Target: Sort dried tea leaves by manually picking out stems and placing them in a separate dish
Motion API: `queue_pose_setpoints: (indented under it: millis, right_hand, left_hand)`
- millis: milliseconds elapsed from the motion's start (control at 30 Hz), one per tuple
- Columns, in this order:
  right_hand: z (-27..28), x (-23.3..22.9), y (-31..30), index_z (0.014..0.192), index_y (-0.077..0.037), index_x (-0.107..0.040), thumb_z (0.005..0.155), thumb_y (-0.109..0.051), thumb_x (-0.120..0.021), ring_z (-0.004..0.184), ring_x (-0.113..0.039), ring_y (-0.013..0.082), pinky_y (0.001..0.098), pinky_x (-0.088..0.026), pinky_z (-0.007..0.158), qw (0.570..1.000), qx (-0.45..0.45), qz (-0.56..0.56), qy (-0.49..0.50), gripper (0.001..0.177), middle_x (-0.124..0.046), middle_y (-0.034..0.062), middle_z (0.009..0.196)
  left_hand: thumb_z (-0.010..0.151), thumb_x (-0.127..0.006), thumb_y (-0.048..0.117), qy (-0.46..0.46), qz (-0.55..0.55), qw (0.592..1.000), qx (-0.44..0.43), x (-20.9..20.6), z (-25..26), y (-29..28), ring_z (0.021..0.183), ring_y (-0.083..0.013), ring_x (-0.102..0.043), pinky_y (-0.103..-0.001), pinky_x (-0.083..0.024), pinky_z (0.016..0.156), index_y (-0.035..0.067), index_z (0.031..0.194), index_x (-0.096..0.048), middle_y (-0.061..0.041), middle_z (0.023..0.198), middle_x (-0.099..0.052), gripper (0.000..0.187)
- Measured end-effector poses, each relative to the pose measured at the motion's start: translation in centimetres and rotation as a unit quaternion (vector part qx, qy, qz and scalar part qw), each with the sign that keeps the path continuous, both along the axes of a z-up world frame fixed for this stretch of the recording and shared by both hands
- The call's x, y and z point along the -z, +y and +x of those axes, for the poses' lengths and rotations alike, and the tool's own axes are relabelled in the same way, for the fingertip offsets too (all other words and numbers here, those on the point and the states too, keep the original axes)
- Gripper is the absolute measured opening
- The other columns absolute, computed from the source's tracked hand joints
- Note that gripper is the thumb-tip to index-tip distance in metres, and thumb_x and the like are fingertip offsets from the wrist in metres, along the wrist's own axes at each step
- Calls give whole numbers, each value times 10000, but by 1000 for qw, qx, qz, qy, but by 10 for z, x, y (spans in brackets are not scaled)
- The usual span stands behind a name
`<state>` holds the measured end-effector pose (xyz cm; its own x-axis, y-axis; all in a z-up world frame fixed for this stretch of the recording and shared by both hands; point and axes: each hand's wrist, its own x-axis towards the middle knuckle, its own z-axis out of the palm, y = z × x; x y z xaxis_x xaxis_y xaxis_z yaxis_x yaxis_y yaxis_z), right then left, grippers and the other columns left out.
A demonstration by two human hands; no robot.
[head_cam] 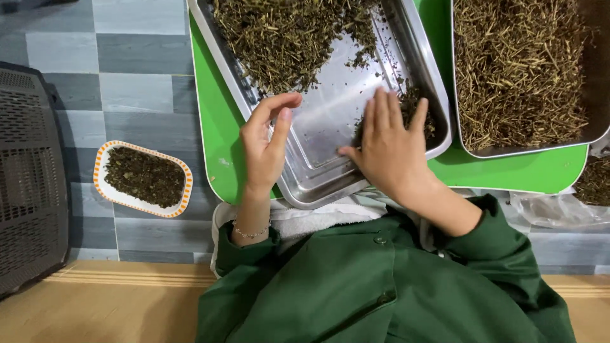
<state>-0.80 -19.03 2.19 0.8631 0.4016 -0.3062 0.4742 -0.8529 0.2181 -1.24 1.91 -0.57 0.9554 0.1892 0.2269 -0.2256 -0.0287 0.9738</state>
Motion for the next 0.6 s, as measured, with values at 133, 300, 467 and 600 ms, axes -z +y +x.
queue_pose_setpoints:
  millis: [133, 300, 467, 600]
  right_hand:
    - [-7, -20, 10, 1461, 38, -559, 1060, -718, -301, 1449, -482, 384, 690, -165, 1183, 998, -21, 43, -26, 894, -539, 285, 1509]
    - [-13, -12, 10, 1516, -98, -481, 918, -891, -115, 1510, -373, 280, 676, -111, 1208, 984, -124, 102, 82, 1058, -411, 140, 1627]
    - [-22, -33, -10, 1503, -77, -504, 940, -899, -126, 1532, -357, 284, 654, -68, 1231, 996, -74, 25, 41, 1066, -422, 143, 1633]
    - [-18, -17, 4, 1571, -91, -414, 913, -911, -141, 1553, -302, 280, 672, 10, 1213, 983, -138, 110, 56, 1086, -375, 144, 1654]
  left_hand:
    - [1075, -578, 164, 3, 7, 1000, 2, -1, 0, 0, 1097, -237, -711, -385, -538, 1020, 1, 1190, -702, -145, 1115, -745, 235]
    - [1073, -576, 160, 10, 12, 1000, 4, -4, -2, 1, 1101, -239, -705, -397, -536, 1022, 3, 1197, -698, -149, 1118, -740, 234]
    - [1079, -571, 176, 8, 11, 1000, -2, -1, -1, 0, 1094, -238, -703, -392, -537, 1016, 6, 1196, -699, -146, 1109, -739, 243]
    - [1081, -567, 177, 5, 15, 1000, 4, -3, 0, 1, 1085, -244, -703, -397, -536, 1013, 3, 1198, -696, -152, 1105, -737, 246]
